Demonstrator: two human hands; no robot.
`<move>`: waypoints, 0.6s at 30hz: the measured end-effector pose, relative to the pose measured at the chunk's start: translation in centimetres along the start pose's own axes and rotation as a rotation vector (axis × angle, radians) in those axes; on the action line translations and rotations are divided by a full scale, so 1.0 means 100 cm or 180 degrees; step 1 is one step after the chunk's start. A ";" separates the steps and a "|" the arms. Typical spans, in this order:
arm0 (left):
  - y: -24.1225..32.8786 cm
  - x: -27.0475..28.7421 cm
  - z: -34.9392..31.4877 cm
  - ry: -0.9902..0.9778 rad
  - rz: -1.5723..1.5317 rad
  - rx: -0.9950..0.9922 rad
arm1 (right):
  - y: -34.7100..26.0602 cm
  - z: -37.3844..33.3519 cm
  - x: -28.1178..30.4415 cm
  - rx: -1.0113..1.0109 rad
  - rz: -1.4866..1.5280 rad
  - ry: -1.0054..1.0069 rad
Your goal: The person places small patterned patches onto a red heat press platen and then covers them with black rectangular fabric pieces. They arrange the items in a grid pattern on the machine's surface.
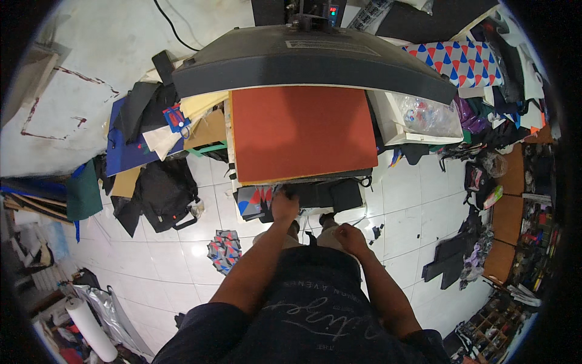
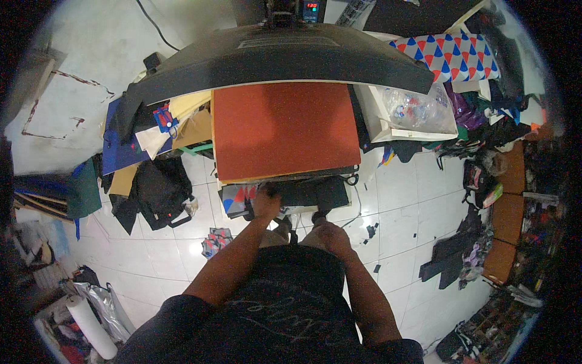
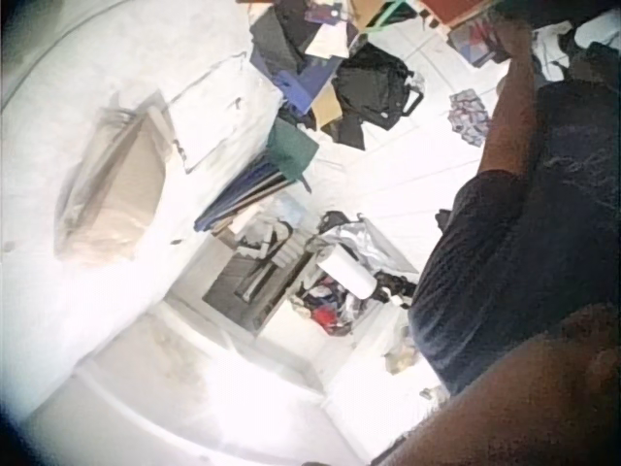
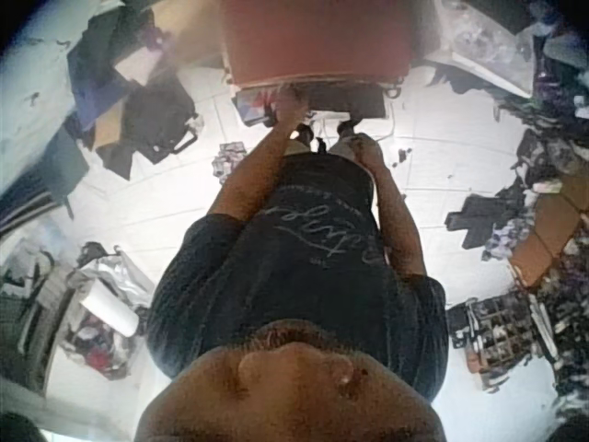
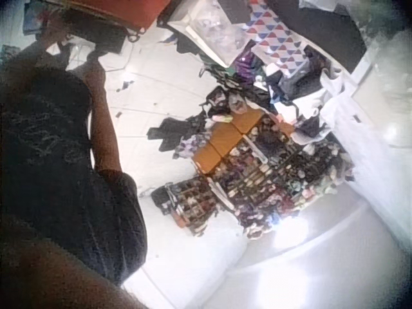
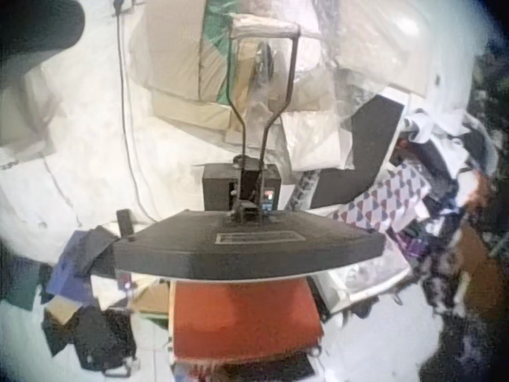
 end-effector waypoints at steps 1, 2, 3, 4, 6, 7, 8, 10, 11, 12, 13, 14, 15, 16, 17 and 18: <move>0.001 0.006 -0.004 0.0023 -0.0175 -0.0129 | 0.007 0.004 -0.004 -0.0059 -0.0072 0.0036; -0.004 0.009 -0.004 -0.0031 -0.0288 -0.0201 | 0.017 0.010 -0.011 -0.0120 -0.0150 0.0069; -0.017 0.010 -0.002 -0.0072 -0.0395 -0.0252 | 0.011 0.012 -0.012 -0.0171 -0.0223 0.0080; -0.029 0.010 0.000 -0.0110 -0.0506 -0.0303 | 0.008 0.011 -0.008 -0.0197 -0.0007 -0.0006; -0.051 0.009 0.001 0.0121 -0.1172 -0.0902 | -0.008 0.021 0.000 -0.0057 -0.0086 -0.0043; -0.062 0.009 -0.003 0.0247 -0.1501 -0.1192 | -0.014 0.024 0.000 0.0012 -0.0126 -0.0074; -0.059 0.014 -0.010 0.0057 -0.1839 -0.1070 | -0.013 0.029 -0.001 -0.0028 -0.0096 -0.0099; -0.039 0.042 -0.035 -0.0307 -0.2478 -0.0838 | -0.046 0.031 0.009 -0.0141 0.0223 -0.0191; -0.033 0.053 -0.044 -0.0452 -0.2548 -0.0769 | -0.070 0.031 0.017 -0.0190 0.0375 -0.0237; -0.031 0.063 -0.054 -0.0608 -0.2638 -0.0687 | -0.093 0.032 0.026 -0.0227 0.0356 -0.0246; -0.033 0.069 -0.060 -0.0764 -0.2715 -0.0604 | -0.112 0.034 0.032 0.0263 0.0187 0.0116; -0.041 0.073 -0.063 -0.0742 -0.2301 -0.0699 | -0.128 0.035 0.034 0.0753 0.0030 0.0463; -0.034 0.082 -0.069 -0.0907 -0.2439 -0.0736 | -0.141 0.037 0.035 0.1248 -0.0107 0.0809; -0.027 0.093 -0.076 -0.1078 -0.2573 -0.0776 | -0.151 0.041 0.036 0.1492 -0.0269 0.0750; -0.018 0.108 -0.083 -0.1213 -0.2704 -0.0822 | -0.163 0.049 0.037 0.1770 -0.0424 0.0681; -0.014 0.117 -0.086 -0.1298 -0.2627 -0.0810 | -0.174 0.054 0.038 0.2034 -0.0591 0.0620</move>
Point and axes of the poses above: each hand's wrist, its own z-axis towards the middle knuckle, its own x-axis out of the back of the hand, y = z × x, the point moved 2 cm from there along z, towards the middle knuckle, and after that the axes turned 5 degrees about -y, right-handed, at the moved point
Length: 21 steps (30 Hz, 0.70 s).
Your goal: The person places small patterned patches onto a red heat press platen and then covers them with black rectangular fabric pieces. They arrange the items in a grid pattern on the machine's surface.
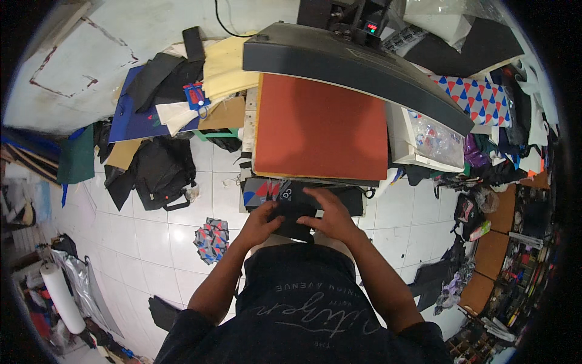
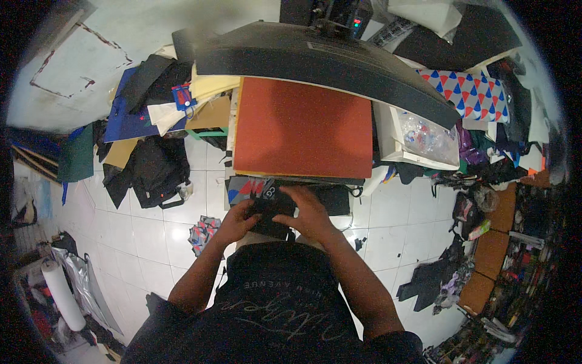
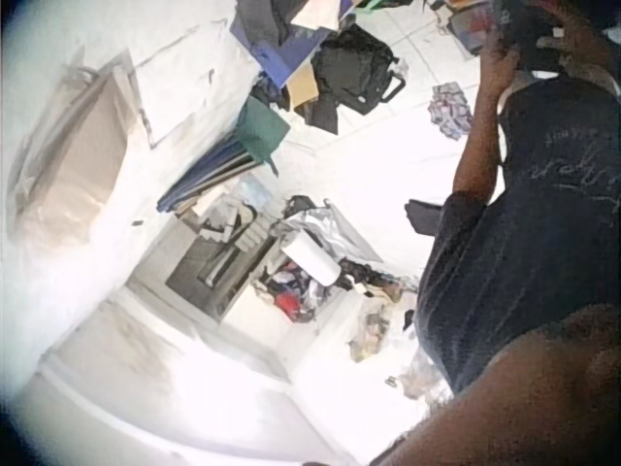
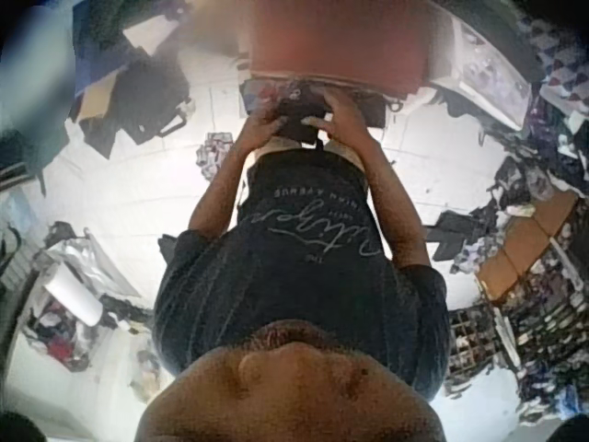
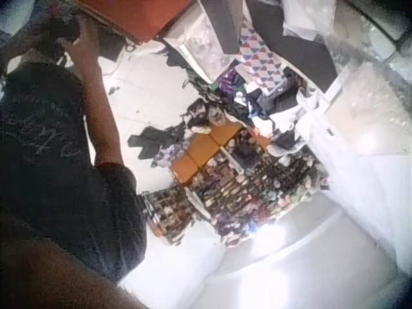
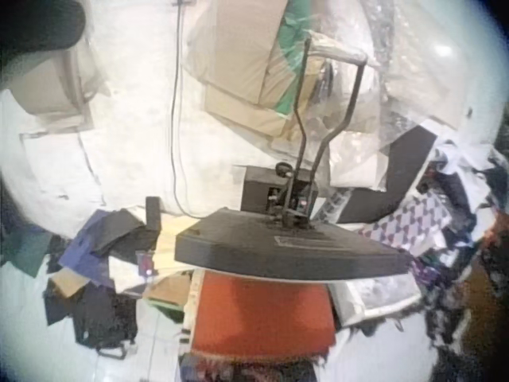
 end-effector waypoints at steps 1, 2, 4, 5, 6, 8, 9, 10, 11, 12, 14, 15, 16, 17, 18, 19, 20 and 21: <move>0.009 0.002 -0.003 -0.0079 0.0061 0.0060 | -0.002 0.007 -0.001 -0.0332 0.0242 -0.0514; 0.019 0.004 -0.003 -0.0165 0.0124 0.0098 | -0.004 0.013 0.000 -0.0656 0.0460 -0.1017; 0.043 0.007 -0.002 -0.0142 -0.0032 0.0123 | -0.004 0.022 -0.002 -0.1144 0.0924 -0.1456; 0.051 0.009 -0.003 -0.0135 -0.0118 0.0146 | -0.005 0.024 -0.004 -0.1311 0.1177 -0.1411; 0.058 0.010 -0.003 -0.0012 -0.0523 0.0094 | -0.006 0.026 -0.006 -0.1479 0.1431 -0.1360; 0.067 0.013 -0.004 0.0232 -0.1324 -0.0002 | -0.006 0.030 -0.014 -0.1665 0.1989 -0.1076; 0.066 0.014 -0.004 0.0342 -0.1039 -0.0064 | -0.007 0.032 -0.019 -0.1756 0.2276 -0.0934; 0.063 0.011 -0.001 0.0450 -0.0753 -0.0123 | -0.009 0.036 -0.023 -0.1882 0.2431 -0.0740; 0.061 0.008 0.001 0.0557 -0.0468 -0.0167 | -0.006 0.038 -0.031 -0.1845 0.2346 -0.0733; 0.062 0.004 0.006 0.0819 -0.0776 -0.0142 | 0.002 0.039 -0.040 -0.1814 0.2254 -0.0706; 0.067 0.011 0.011 0.0871 -0.0516 -0.0270 | 0.008 0.044 -0.049 -0.1672 0.1995 -0.0520; 0.069 0.014 0.013 0.0897 -0.0385 -0.0334 | 0.008 0.048 -0.050 -0.1562 0.1827 -0.0361; 0.070 0.016 0.013 0.0902 -0.0371 -0.0324 | 0.009 0.052 -0.050 -0.1452 0.1659 -0.0201; 0.073 0.019 0.014 0.0903 -0.0355 -0.0320 | 0.006 0.059 -0.046 -0.1458 0.1665 -0.0241; 0.075 0.021 0.014 0.0904 -0.0338 -0.0317 | 0.003 0.065 -0.041 -0.1464 0.1671 -0.0281; 0.075 0.026 0.015 0.0996 -0.0578 -0.0340 | 0.001 0.072 -0.037 -0.1469 0.1677 -0.0322; 0.072 0.030 0.016 0.1081 -0.0818 -0.0366 | 0.008 0.077 -0.038 -0.1553 0.1804 -0.0216; 0.069 0.035 0.016 0.1167 -0.1056 -0.0381 | 0.017 0.081 -0.041 -0.1644 0.1938 -0.0113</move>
Point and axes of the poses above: each hand's wrist, its own z-axis towards the middle knuckle, its own x-axis out of the back of the hand, y = z × x, the point moved 2 cm from there along z, towards the middle knuckle, and after that the axes turned 5 degrees about -y, right-handed, at the moved point
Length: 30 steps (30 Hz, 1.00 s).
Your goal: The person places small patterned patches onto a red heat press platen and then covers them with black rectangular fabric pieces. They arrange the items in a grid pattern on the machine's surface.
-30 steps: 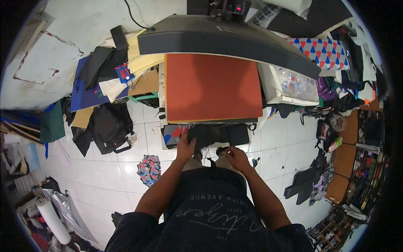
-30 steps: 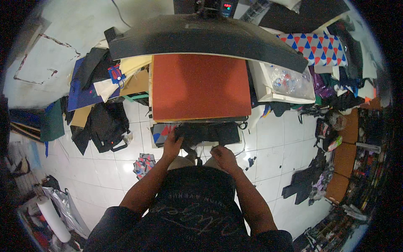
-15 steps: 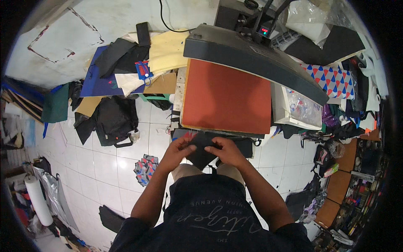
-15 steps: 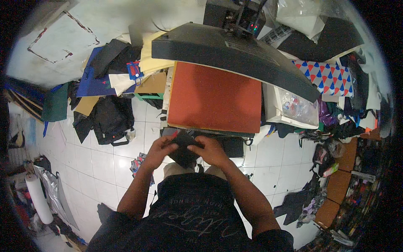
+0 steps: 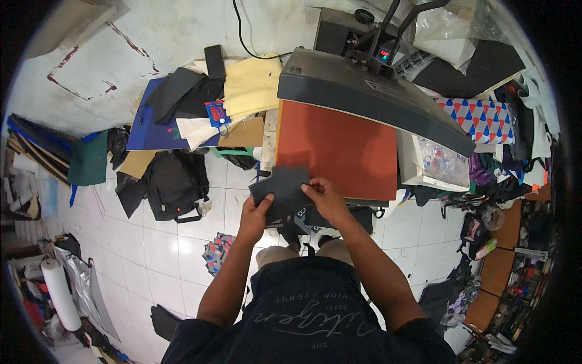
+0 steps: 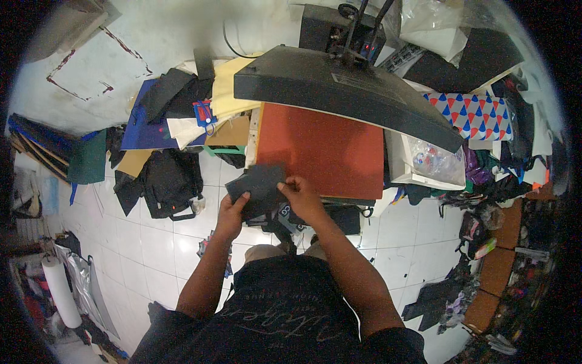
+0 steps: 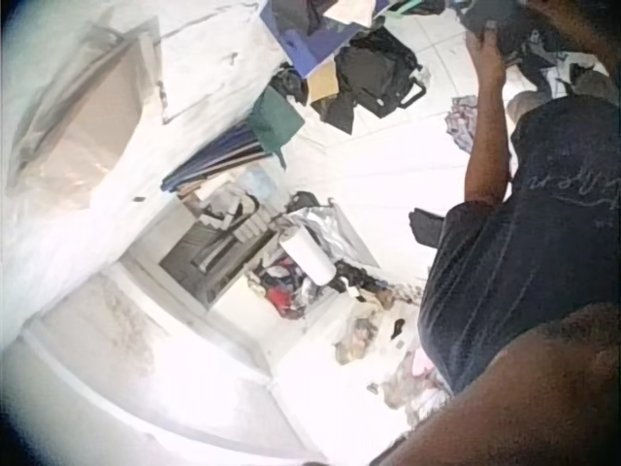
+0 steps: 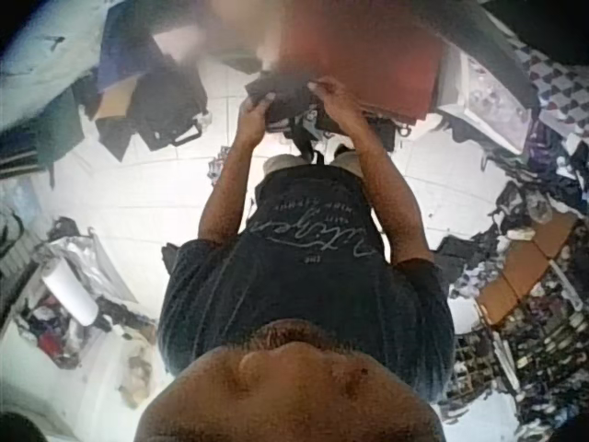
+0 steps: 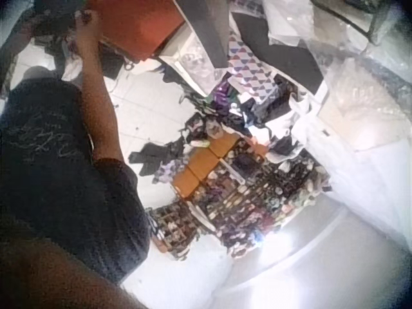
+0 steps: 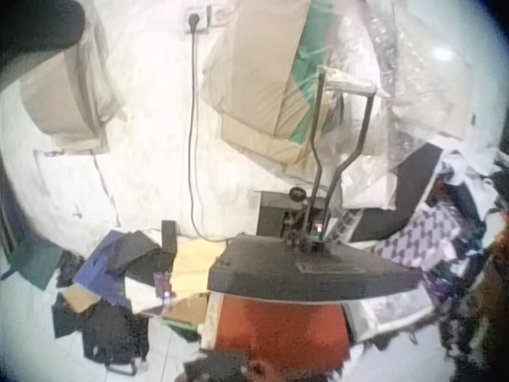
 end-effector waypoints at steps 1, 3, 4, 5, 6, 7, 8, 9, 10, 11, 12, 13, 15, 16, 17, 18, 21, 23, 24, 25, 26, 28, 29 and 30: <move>-0.002 0.005 0.002 0.0133 0.0007 -0.0021 | 0.006 0.007 0.003 -0.0059 0.0160 0.0083; -0.002 0.018 0.003 0.0248 -0.0144 -0.0054 | -0.008 0.010 0.008 -0.0106 0.0119 0.0291; -0.002 0.025 0.003 0.0306 -0.0221 -0.0072 | -0.014 0.013 0.011 -0.0129 0.0097 0.0393; -0.008 0.033 0.007 0.0374 -0.0329 -0.0209 | -0.004 0.022 0.017 -0.0115 -0.0161 0.0493; -0.009 0.038 0.007 0.0445 -0.0328 -0.0235 | 0.017 0.035 0.024 -0.0118 -0.0419 0.0603; -0.009 0.044 0.007 0.0533 -0.0329 -0.0267 | 0.028 0.043 0.028 -0.0118 -0.0679 0.0694; -0.009 0.052 0.005 0.0637 -0.0331 -0.0314 | 0.025 0.046 0.029 -0.0153 -0.0730 0.0598; -0.012 0.061 0.004 0.0725 -0.0311 -0.0372 | 0.016 0.046 0.030 -0.0180 -0.0790 0.0503; -0.017 0.070 0.002 0.0782 -0.0247 -0.0358 | 0.010 0.046 0.031 -0.0207 -0.0850 0.0408; -0.019 0.073 -0.001 0.0829 -0.0191 -0.0344 | 0.014 0.049 0.032 -0.0227 -0.0915 0.0432; -0.021 0.077 -0.004 0.0876 -0.0135 -0.0329 | 0.020 0.053 0.032 -0.0246 -0.0980 0.0457; -0.023 0.080 -0.007 0.0917 -0.0031 -0.0269 | 0.026 0.056 0.034 -0.0267 -0.1045 0.0482; -0.028 0.088 -0.013 0.1008 0.0043 -0.0222 | 0.021 0.055 0.030 -0.0183 -0.1168 0.0516; -0.031 0.092 -0.016 0.1052 0.0080 -0.0198 | 0.020 0.055 0.029 -0.0141 -0.1229 0.0534; -0.034 0.095 -0.018 0.1091 0.0087 -0.0175 | 0.014 0.052 0.027 -0.0106 -0.1278 0.0552; -0.036 0.100 -0.020 0.1130 0.0094 -0.0153 | 0.007 0.048 0.026 -0.0070 -0.1327 0.0569; -0.041 0.105 -0.024 0.1196 0.0018 -0.0141 | 0.001 0.049 0.026 -0.0092 -0.1494 0.0526; -0.041 0.106 -0.024 0.1188 -0.0041 -0.0159 | 0.003 0.051 0.027 0.0004 -0.1600 0.0609; -0.041 0.106 -0.024 0.1165 -0.0058 -0.0171 | 0.008 0.052 0.026 0.0127 -0.1645 0.0724; -0.040 0.106 -0.024 0.1141 -0.0075 -0.0182 | 0.012 0.053 0.027 0.0251 -0.1689 0.0839; -0.039 0.107 -0.024 0.1147 -0.0033 -0.0221 | 0.009 0.052 0.025 0.0230 -0.1717 0.0810; -0.037 0.107 -0.026 0.1154 0.0053 -0.0294 | 0.004 0.050 0.022 0.0186 -0.1773 0.0756; -0.036 0.106 -0.026 0.1139 0.0078 -0.0283 | 0.003 0.048 0.022 0.0207 -0.1773 0.0773; -0.034 0.106 -0.026 0.1123 0.0103 -0.0271 | 0.003 0.047 0.022 0.0228 -0.1773 0.0791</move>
Point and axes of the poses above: each hand's wrist, its own z-axis towards the middle knuckle, its own x-axis out of the back of the hand, y = z × x, the point moved 2 cm from there along z, towards the middle knuckle, and after that the axes turned 5 degrees about -y, right-handed, at the moved point
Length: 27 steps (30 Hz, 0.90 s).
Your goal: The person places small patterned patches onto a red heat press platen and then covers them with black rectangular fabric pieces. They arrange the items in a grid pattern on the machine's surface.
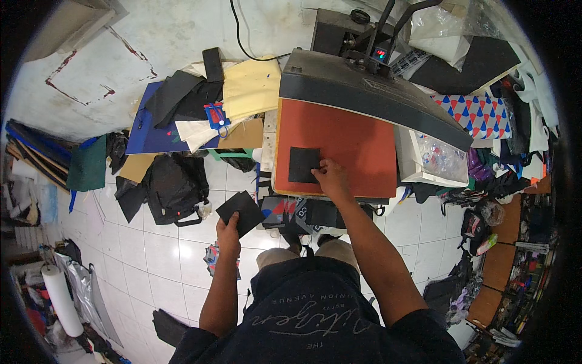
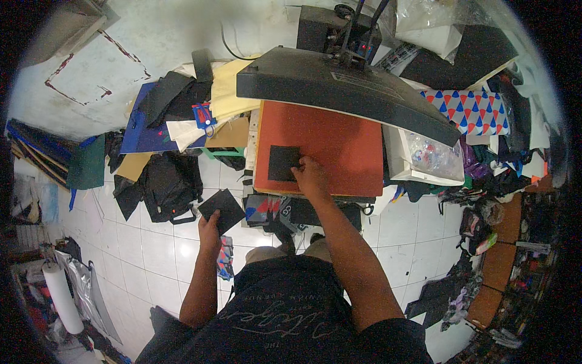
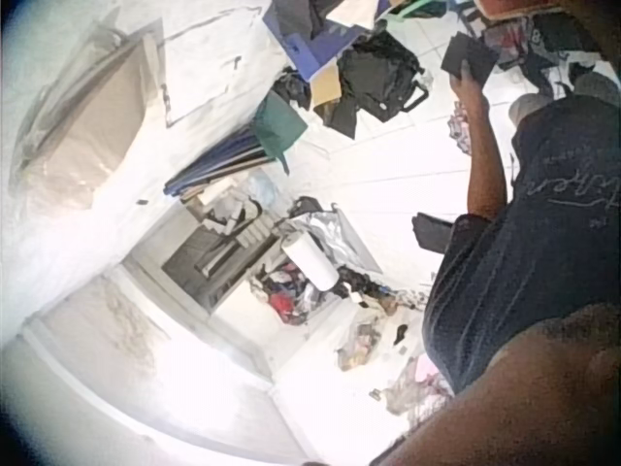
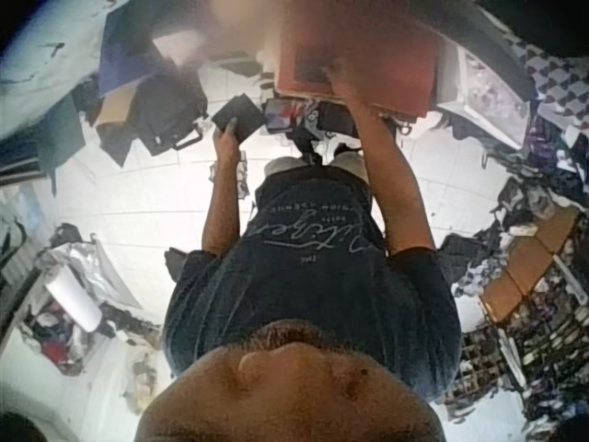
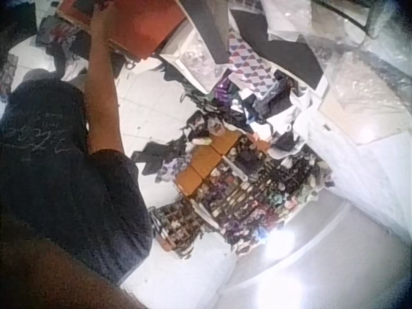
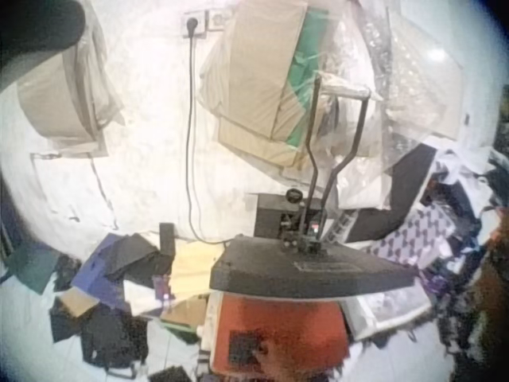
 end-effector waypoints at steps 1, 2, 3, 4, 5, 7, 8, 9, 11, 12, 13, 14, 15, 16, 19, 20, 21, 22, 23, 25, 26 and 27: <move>0.001 -0.001 0.000 -0.0018 0.0026 0.0008 | 0.000 -0.002 0.000 0.0013 0.0001 0.0023; 0.001 -0.001 0.000 -0.0004 0.0043 0.0037 | -0.003 -0.003 0.003 0.0000 -0.0002 -0.0021; 0.001 0.000 0.000 0.0009 0.0060 0.0066 | -0.007 -0.004 0.006 -0.0014 -0.0004 -0.0064; 0.001 0.000 0.000 0.0021 0.0078 0.0095 | -0.009 -0.005 0.008 -0.0029 -0.0007 -0.0106; 0.001 -0.002 0.000 0.0028 0.0087 0.0110 | -0.009 -0.005 0.008 -0.0029 0.0036 -0.0106; 0.002 -0.004 -0.001 0.0040 0.0107 0.0138 | -0.007 -0.007 0.009 -0.0030 0.0123 -0.0103; -0.001 -0.002 0.000 0.0033 0.0083 0.0127 | -0.009 -0.008 0.009 -0.0005 0.0095 -0.0079; -0.004 -0.001 0.002 0.0026 0.0060 0.0116 | -0.012 -0.010 0.009 0.0019 0.0067 -0.0055; -0.003 -0.001 0.003 -0.0025 0.0152 0.0086 | -0.012 -0.011 0.009 0.0051 0.0083 -0.0037; 0.000 -0.002 0.002 -0.0069 0.0266 0.0068 | -0.010 -0.011 0.008 0.0059 0.0125 -0.0043; 0.003 -0.003 0.002 -0.0113 0.0380 0.0050 | -0.008 -0.011 0.007 0.0067 0.0167 -0.0051; 0.006 -0.006 0.002 -0.0115 0.0305 0.0070 | -0.006 -0.011 0.006 0.0121 0.0190 0.0005; 0.009 -0.010 0.001 -0.0117 0.0228 0.0092 | -0.003 -0.010 0.005 0.0174 0.0211 0.0060; 0.012 -0.014 0.001 -0.0118 0.0150 0.0114 | -0.001 -0.010 0.005 0.0228 0.0231 0.0115; 0.027 -0.032 -0.004 -0.0406 -0.0177 -0.0042 | -0.003 -0.012 0.000 0.0552 -0.0227 0.0779; 0.032 -0.038 -0.005 -0.0448 -0.0135 -0.0004 | -0.010 -0.013 0.001 0.0448 -0.0114 0.0512; 0.035 -0.043 -0.006 -0.0482 -0.0093 0.0038 | -0.023 -0.019 0.009 0.0343 -0.0002 0.0236; 0.038 -0.049 -0.008 -0.0515 -0.0050 0.0079 | -0.034 -0.024 0.015 0.0239 0.0106 -0.0042; 0.047 -0.060 -0.013 -0.0610 -0.0177 0.0145 | -0.045 -0.032 0.019 0.0160 0.0447 -0.0379; 0.054 -0.073 -0.018 -0.0746 -0.0119 0.0064 | -0.063 -0.052 0.013 -0.0016 0.1099 -0.1081; 0.056 -0.079 -0.020 -0.0839 -0.0083 0.0023 | -0.061 -0.060 0.006 0.0050 0.1163 -0.1239; 0.055 -0.082 -0.021 -0.0895 -0.0169 0.0102 | -0.055 -0.066 -0.005 0.0119 0.1221 -0.1404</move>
Point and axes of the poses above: each hand's wrist, its own z-axis towards the middle knuckle, its own x-axis out of the back of the hand, y = z × x, the point moved 2 cm from there along z, towards the middle knuckle, and after that the axes turned 5 degrees about -y, right-handed, at the moved point
